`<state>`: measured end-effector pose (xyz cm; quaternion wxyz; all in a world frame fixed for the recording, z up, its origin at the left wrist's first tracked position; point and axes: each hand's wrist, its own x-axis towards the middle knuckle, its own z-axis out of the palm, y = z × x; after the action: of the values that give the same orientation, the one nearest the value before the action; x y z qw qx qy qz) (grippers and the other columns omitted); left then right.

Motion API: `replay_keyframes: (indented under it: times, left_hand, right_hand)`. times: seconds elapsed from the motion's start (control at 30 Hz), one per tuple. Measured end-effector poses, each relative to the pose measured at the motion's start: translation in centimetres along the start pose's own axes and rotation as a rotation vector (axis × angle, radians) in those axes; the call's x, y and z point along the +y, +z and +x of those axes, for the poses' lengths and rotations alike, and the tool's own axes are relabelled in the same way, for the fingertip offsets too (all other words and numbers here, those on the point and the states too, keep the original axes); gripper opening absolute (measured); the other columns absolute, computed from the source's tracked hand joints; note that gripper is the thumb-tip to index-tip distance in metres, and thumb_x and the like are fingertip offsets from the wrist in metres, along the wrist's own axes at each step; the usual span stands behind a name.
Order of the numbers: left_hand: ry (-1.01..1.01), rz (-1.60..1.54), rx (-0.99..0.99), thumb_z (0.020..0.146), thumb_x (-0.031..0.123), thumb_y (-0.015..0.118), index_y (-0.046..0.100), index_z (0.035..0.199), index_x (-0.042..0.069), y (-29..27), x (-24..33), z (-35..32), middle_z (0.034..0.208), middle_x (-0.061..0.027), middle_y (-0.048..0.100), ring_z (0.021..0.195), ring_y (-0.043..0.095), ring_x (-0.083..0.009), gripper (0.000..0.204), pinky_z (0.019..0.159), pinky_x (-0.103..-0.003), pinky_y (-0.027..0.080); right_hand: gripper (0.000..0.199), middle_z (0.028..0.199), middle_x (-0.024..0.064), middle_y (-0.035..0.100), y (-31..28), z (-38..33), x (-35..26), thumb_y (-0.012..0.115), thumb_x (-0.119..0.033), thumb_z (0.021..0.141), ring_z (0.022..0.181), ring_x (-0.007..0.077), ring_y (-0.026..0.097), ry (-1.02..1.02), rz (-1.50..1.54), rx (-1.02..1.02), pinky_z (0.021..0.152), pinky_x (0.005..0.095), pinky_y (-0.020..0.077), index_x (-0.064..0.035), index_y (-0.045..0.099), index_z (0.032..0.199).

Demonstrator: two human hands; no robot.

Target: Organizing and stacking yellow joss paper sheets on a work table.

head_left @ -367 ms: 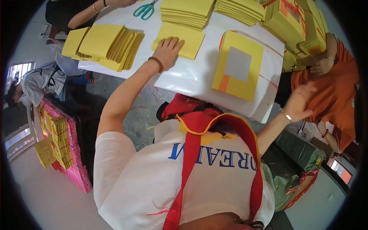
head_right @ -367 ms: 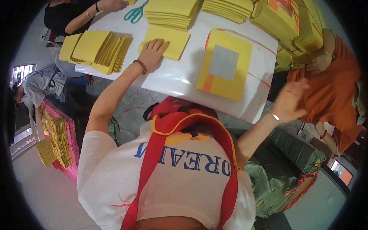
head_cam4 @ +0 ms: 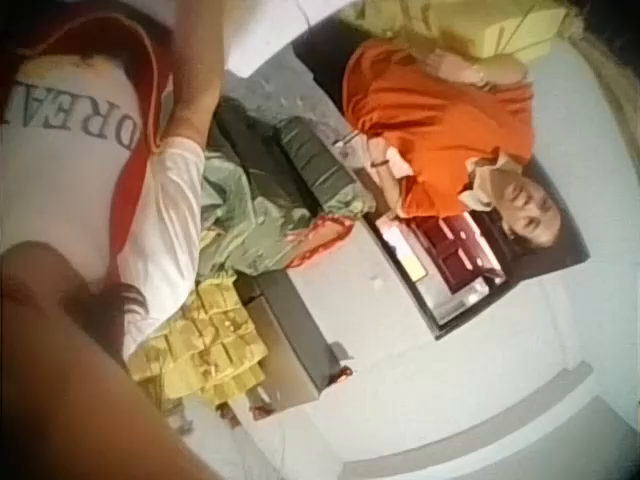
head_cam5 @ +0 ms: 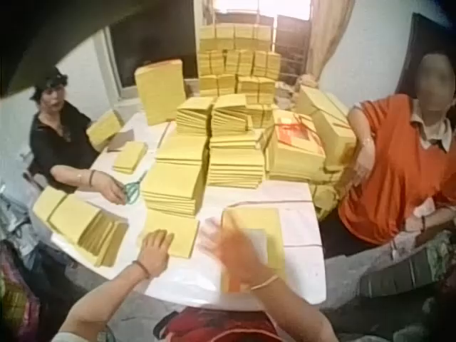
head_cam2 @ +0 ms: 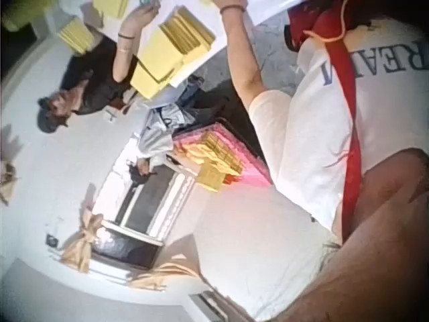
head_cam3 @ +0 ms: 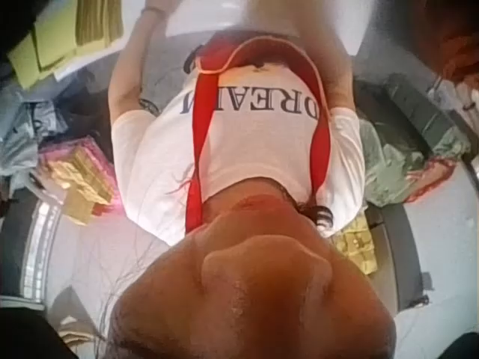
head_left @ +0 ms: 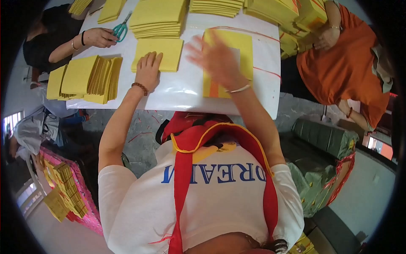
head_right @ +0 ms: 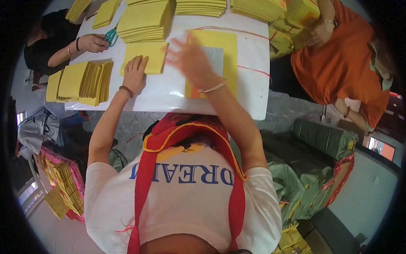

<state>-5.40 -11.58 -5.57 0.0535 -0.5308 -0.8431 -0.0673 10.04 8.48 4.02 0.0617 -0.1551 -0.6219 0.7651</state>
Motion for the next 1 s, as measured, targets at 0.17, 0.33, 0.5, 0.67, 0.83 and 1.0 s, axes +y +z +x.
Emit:
replay_keyframes:
  times: [0.17, 0.33, 0.5, 0.67, 0.83, 1.0]
  left_hand:
    - [0.003, 0.005, 0.013, 0.073, 0.012, 0.053, 0.035, 0.130, 0.007, -0.3, -0.4, 0.8, 0.130, -0.0173, 0.037, 0.122, 0.031, -0.0338, 0.060, 0.102, -0.046, 0.023]
    - [-0.013, -0.175, -0.133, 0.076, 0.049, 0.056, 0.039, 0.130, 0.006, -1.9, -0.2, 1.5, 0.130, -0.0184, 0.037, 0.123, 0.031, -0.0347, 0.071, 0.102, -0.044, 0.023]
    - [-0.132, -0.132, -0.101, 0.076, 0.059, 0.051, 0.045, 0.125, 0.006, -2.5, 1.3, 1.6, 0.127, -0.0190, 0.040, 0.117, 0.036, -0.0354, 0.073, 0.099, -0.044, 0.025]
    - [-0.178, 0.012, -0.162, 0.073, 0.063, 0.051, 0.049, 0.118, 0.002, -4.0, 3.1, 3.1, 0.117, -0.0173, 0.046, 0.115, 0.038, -0.0315, 0.075, 0.094, -0.047, 0.026]
    - [-0.386, -0.015, -0.302, 0.071, 0.062, 0.053, 0.047, 0.118, 0.001, -4.1, 4.9, 4.8, 0.115, -0.0217, 0.046, 0.112, 0.040, -0.0347, 0.078, 0.089, -0.055, 0.028]
    - [-0.448, -0.038, -0.192, 0.072, 0.049, 0.052, 0.035, 0.130, 0.005, -2.7, 5.7, 4.4, 0.126, -0.0245, 0.038, 0.119, 0.033, -0.0398, 0.075, 0.092, -0.063, 0.021]
  right_hand:
    - [0.056, 0.136, 0.0200, 0.032, -0.8, -2.0, 1.8, 0.064, -0.024, 0.078, 0.124, 0.0334, 0.033, -0.531, -1.061, 0.195, 0.102, 0.0391, 0.0288, -0.0087, 0.044, 0.128]
    - [0.049, 0.132, 0.0210, 0.038, -8.7, -5.3, 5.6, 0.064, -0.020, 0.077, 0.123, 0.0357, 0.034, -0.357, -0.905, 0.415, 0.101, 0.0417, 0.0289, -0.0064, 0.050, 0.122]
    - [0.049, 0.133, 0.0219, 0.036, -11.8, -9.3, 7.1, 0.060, -0.013, 0.080, 0.126, 0.0339, 0.032, -0.316, -0.859, 0.575, 0.102, 0.0378, 0.0284, -0.0043, 0.045, 0.126]
    - [0.056, 0.138, 0.0215, 0.031, -12.4, -10.8, 8.2, 0.057, -0.013, 0.082, 0.131, 0.0317, 0.025, -0.157, -0.709, 0.500, 0.105, 0.0357, 0.0240, 0.0000, 0.035, 0.133]
    - [0.056, 0.139, 0.0209, 0.030, -12.8, -9.7, 8.2, 0.056, -0.014, 0.084, 0.132, 0.0311, 0.024, -0.161, -0.627, 0.451, 0.105, 0.0342, 0.0230, 0.0008, 0.034, 0.133]
    - [0.057, 0.134, 0.0206, 0.037, -13.4, -9.1, 9.5, 0.059, -0.013, 0.082, 0.127, 0.0290, 0.033, -0.192, -0.658, 0.419, 0.102, 0.0329, 0.0280, 0.0028, 0.034, 0.131]
